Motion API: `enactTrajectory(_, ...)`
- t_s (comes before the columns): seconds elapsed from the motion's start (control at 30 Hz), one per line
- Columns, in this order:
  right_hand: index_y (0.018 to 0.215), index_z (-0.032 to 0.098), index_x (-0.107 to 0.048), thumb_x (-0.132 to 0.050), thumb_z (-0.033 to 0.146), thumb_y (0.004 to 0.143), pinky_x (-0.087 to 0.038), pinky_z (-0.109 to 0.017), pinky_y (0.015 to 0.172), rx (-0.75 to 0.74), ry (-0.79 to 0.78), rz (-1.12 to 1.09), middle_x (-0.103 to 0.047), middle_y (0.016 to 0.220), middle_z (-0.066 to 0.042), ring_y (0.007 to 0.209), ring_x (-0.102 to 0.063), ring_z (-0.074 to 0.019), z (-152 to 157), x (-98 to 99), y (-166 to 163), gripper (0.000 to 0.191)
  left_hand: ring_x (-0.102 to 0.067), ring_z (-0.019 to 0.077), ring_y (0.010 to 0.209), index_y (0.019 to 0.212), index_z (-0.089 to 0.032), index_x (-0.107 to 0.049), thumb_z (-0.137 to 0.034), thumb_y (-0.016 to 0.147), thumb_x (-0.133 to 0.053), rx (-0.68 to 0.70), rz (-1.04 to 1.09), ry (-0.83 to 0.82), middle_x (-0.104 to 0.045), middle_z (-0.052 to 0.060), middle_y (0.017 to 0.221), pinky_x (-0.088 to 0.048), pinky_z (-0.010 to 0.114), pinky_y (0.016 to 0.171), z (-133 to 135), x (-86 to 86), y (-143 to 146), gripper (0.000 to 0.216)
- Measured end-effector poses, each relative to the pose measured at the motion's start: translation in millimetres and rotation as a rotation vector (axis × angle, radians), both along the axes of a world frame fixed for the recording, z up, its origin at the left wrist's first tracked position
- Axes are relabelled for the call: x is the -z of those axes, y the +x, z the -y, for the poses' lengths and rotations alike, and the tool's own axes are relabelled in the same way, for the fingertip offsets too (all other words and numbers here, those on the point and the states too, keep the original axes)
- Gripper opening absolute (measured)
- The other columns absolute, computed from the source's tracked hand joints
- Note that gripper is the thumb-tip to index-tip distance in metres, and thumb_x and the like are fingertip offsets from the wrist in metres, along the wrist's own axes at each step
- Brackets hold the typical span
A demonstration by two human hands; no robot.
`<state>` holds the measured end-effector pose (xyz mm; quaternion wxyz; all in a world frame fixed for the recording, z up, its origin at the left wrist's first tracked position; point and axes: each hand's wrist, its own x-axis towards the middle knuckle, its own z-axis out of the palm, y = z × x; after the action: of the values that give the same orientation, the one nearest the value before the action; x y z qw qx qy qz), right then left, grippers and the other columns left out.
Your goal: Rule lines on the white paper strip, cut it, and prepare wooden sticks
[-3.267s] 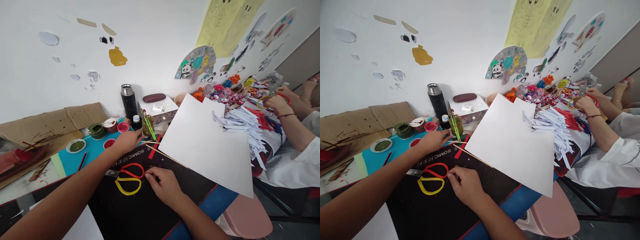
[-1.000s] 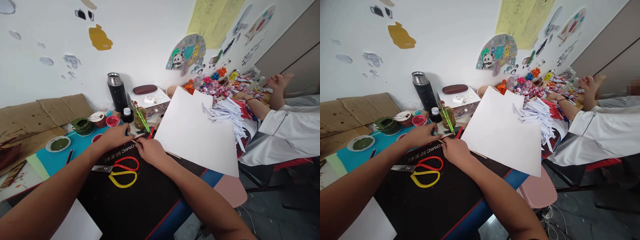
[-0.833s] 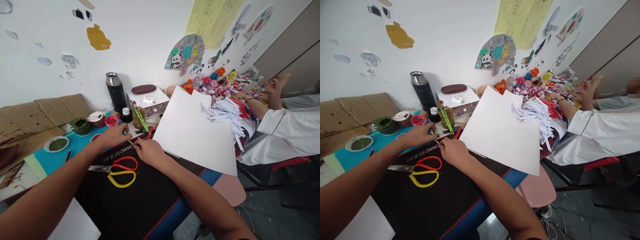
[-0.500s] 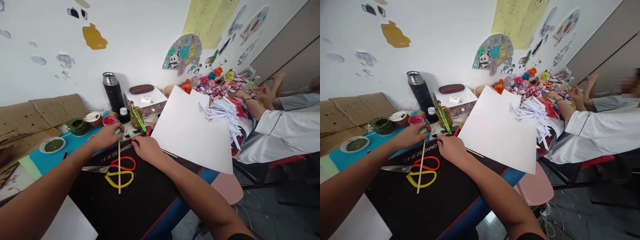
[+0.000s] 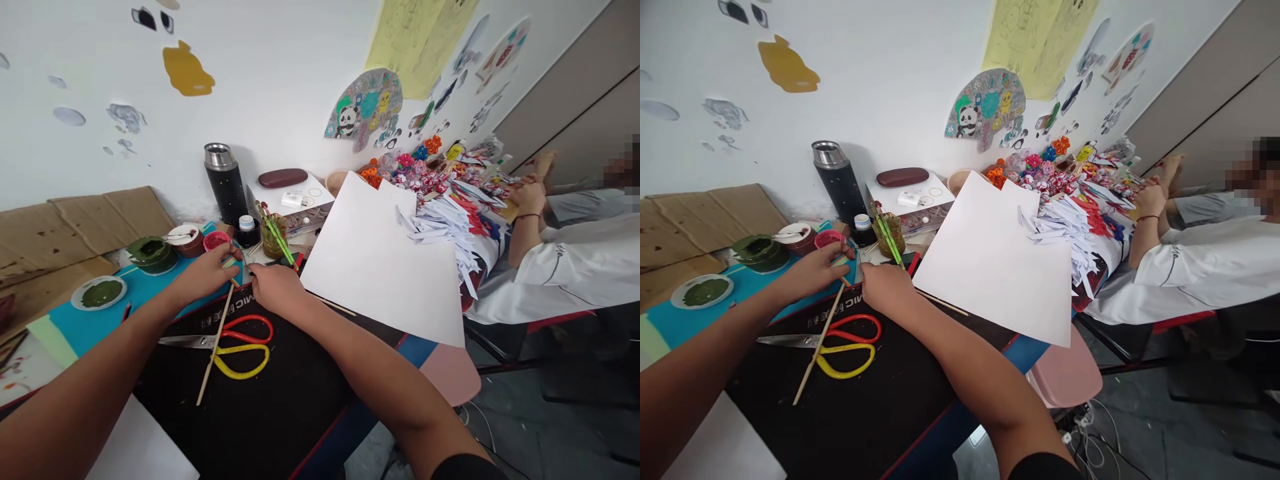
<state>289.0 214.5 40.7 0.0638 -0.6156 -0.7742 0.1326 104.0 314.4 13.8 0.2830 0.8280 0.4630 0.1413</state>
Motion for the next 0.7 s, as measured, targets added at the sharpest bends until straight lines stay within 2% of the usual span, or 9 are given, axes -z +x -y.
enactTrajectory(0.13, 0.132, 0.016, -0.065, -0.048, 0.024, 0.107, -0.061, -0.04, 0.087, 0.016, -0.004, 0.025, -0.082, 0.113, -0.017, 0.104, -0.08, -0.0319, -12, 0.9, -8, 0.032, -0.07, 0.0287, 0.106, 0.099, -0.025, -0.063, -0.036, 0.078, -0.055, -0.018, 0.025, -0.005, -0.076, 0.003, 0.108, -0.055, 0.04, 0.101, 1, 2.6, 2, 0.025)
enactTrajectory(0.3, 0.131, 0.013, -0.066, -0.048, 0.019, 0.106, -0.061, -0.041, 0.088, 0.047, -0.007, 0.061, -0.082, 0.113, -0.02, 0.108, -0.08, -0.0335, -29, 1.8, -19, 0.032, -0.07, 0.0307, 0.105, 0.099, -0.026, -0.062, -0.038, 0.074, -0.052, -0.027, 0.043, -0.015, -0.077, 0.004, 0.109, -0.055, 0.042, 0.099, 3, 4.4, 3, 0.029)
enactTrajectory(0.4, 0.129, 0.011, -0.069, -0.048, 0.016, 0.105, -0.062, -0.042, 0.088, 0.066, -0.017, 0.081, -0.081, 0.114, -0.022, 0.11, -0.08, -0.0344, -39, 3.3, -22, 0.031, -0.07, 0.0288, 0.104, 0.1, -0.024, -0.064, -0.035, 0.08, -0.057, -0.013, 0.042, -0.024, -0.076, 0.004, 0.108, -0.055, 0.042, 0.099, 3, 4.9, 2, 0.024)
enactTrajectory(0.47, 0.126, 0.011, -0.07, -0.048, 0.015, 0.105, -0.062, -0.042, 0.089, 0.083, -0.029, 0.095, -0.081, 0.115, -0.022, 0.11, -0.08, -0.0343, -44, 3.8, -24, 0.031, -0.07, 0.0262, 0.102, 0.103, -0.021, -0.065, -0.035, 0.089, -0.063, -0.004, 0.034, -0.034, -0.074, 0.005, 0.108, -0.055, 0.043, 0.097, 3, 5.3, 2, 0.02)
enactTrajectory(0.57, 0.122, 0.01, -0.072, -0.049, 0.014, 0.105, -0.062, -0.041, 0.091, 0.104, -0.048, 0.111, -0.081, 0.115, -0.023, 0.112, -0.08, -0.0334, -50, 3.0, -26, 0.029, -0.07, 0.0239, 0.103, 0.113, -0.018, -0.068, -0.042, 0.1, -0.07, 0.001, 0.017, -0.044, -0.073, 0.006, 0.113, -0.057, 0.046, 0.095, 3, 6.1, 2, 0.028)
enactTrajectory(0.7, 0.127, 0.01, -0.069, -0.048, 0.015, 0.107, -0.061, -0.041, 0.092, 0.12, -0.045, 0.132, -0.081, 0.117, -0.023, 0.114, -0.079, -0.0328, -51, 1.6, -27, 0.029, -0.071, 0.0247, 0.107, 0.122, -0.017, -0.069, -0.044, 0.102, -0.071, -0.006, 0.002, -0.05, -0.072, 0.008, 0.122, -0.06, 0.047, 0.095, 5, 6.8, 3, 0.033)
